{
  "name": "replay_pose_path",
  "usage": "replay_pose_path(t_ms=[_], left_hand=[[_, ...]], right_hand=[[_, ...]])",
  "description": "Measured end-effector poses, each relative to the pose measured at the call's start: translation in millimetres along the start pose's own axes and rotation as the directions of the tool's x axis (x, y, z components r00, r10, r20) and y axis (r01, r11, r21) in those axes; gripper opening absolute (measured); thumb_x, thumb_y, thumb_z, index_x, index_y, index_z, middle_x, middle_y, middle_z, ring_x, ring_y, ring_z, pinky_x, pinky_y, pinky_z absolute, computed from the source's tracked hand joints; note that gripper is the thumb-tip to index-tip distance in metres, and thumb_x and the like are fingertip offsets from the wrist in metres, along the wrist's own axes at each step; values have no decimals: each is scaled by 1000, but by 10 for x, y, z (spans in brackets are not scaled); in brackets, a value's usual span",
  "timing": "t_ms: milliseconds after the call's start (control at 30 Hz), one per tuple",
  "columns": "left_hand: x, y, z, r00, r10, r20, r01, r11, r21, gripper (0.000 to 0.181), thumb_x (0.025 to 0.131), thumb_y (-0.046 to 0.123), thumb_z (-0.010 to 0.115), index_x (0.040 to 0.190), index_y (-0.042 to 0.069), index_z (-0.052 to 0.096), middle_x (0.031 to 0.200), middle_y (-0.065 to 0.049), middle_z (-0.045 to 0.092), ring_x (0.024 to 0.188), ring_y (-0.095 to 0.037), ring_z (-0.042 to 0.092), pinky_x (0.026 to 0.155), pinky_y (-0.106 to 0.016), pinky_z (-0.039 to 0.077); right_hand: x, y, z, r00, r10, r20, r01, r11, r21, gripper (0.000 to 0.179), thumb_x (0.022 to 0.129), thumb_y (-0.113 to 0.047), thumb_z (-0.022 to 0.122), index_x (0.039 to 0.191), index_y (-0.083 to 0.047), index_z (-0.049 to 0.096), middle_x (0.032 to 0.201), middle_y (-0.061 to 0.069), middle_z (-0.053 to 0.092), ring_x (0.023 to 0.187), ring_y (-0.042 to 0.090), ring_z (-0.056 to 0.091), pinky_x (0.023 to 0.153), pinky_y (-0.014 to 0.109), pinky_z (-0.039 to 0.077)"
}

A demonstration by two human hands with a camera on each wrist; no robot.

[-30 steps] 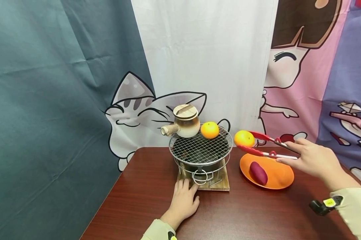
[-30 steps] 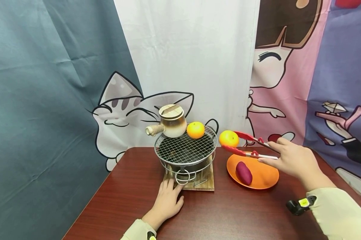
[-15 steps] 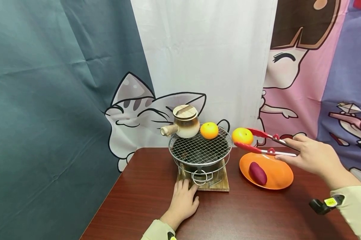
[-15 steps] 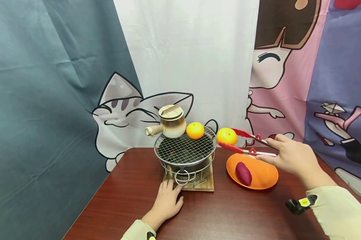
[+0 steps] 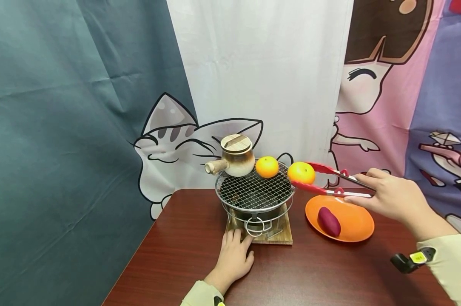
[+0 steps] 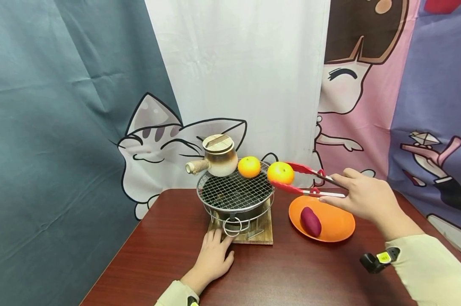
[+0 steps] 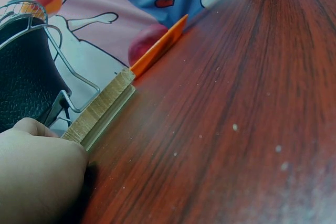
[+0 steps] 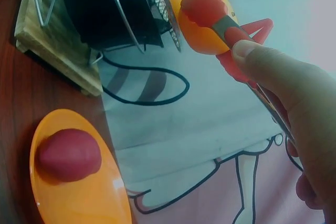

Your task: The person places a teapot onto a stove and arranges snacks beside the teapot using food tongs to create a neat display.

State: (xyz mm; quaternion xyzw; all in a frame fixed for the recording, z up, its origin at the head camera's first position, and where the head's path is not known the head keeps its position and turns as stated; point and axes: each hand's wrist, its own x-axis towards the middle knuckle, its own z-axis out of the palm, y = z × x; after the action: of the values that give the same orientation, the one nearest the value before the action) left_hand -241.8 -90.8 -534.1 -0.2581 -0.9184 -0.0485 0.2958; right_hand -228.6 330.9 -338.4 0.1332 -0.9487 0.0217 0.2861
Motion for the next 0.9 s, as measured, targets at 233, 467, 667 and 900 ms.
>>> replay_pose_path(t_ms=[233,467,667,900], left_hand=[[-4,-3,8,1000,1,-4,-1,1000,-3,48,78,33,72,125,24,64,113,-10,51,111,-32,47,100,-52,38],[-5,-4,9,1000,0,-1,0,1000,-5,48,79,33,72,125,24,64,113,-10,51,112,-32,47,101,-53,38],[-8,-6,14,1000,-2,0,2,1000,-3,49,79,34,72,126,25,64,114,-9,51,112,-32,46,101,-52,38],[-6,-7,24,1000,-2,-2,2,1000,-1,48,79,34,72,125,24,64,114,-9,50,112,-32,46,101,-53,38]], right_hand=[[47,-75,-4,1000,-21,2,21,1000,4,72,70,-71,75,119,-17,75,100,-2,58,64,23,60,50,44,47],[90,-152,-2,998,-61,-27,61,998,-3,71,70,-70,75,117,-16,76,91,-2,55,55,19,54,47,37,42],[116,-216,-1,997,-74,-33,74,997,1,72,70,-71,75,116,-15,76,94,-1,57,52,23,52,47,38,43],[143,-296,19,995,-97,0,97,995,-3,74,71,-70,75,118,-13,76,100,4,61,57,23,55,47,37,45]])
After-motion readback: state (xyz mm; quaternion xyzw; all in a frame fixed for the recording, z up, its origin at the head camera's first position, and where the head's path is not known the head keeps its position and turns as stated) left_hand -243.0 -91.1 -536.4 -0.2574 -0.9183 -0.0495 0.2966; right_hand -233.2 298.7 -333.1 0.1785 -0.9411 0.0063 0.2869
